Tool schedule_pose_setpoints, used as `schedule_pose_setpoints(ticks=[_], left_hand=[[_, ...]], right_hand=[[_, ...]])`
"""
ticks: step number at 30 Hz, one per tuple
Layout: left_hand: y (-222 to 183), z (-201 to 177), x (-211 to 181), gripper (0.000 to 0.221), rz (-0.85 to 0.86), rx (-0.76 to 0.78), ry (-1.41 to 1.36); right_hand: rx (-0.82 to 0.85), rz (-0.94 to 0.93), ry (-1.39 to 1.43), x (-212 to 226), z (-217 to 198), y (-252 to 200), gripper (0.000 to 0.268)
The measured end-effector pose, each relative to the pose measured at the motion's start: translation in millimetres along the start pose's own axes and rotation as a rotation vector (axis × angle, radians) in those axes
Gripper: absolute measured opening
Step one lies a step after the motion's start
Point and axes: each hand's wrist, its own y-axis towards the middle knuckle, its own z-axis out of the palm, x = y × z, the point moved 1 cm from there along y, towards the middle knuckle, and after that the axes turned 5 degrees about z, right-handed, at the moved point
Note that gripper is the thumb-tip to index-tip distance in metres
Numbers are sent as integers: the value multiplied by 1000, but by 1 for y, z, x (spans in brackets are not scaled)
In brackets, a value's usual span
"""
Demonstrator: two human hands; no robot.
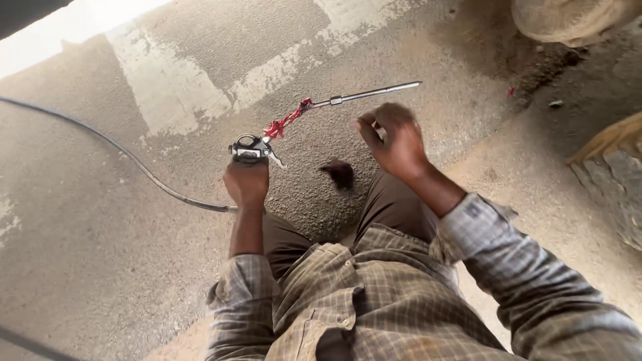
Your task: The person wipes their hands with a cloth, picks up a grease gun, and applies grease to a truck wheel. They then crawl under the truck to apply grease to various chassis components using the grease gun.
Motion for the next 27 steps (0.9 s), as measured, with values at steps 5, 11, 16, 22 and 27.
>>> schedule_pose_setpoints(ticks=[5, 11, 16, 22, 27], left_hand=[[-12, 17, -16, 32, 49, 54, -86], [-34, 40, -30, 24, -52, 243, -110], [-41, 62, -10, 25, 24, 265, -196], [-53, 79, 11, 24, 24, 342, -285], [-63, 81, 22, 27, 160, 293, -385]], right_hand=[[237, 554, 1007, 19, 3, 18, 35], [-109, 682, 1434, -29, 37, 9, 37], [-117, 713, 1311, -51, 38, -10, 35], [170, 1038, 951, -16, -12, -32, 41], [-184, 49, -81, -5, -50, -34, 32]])
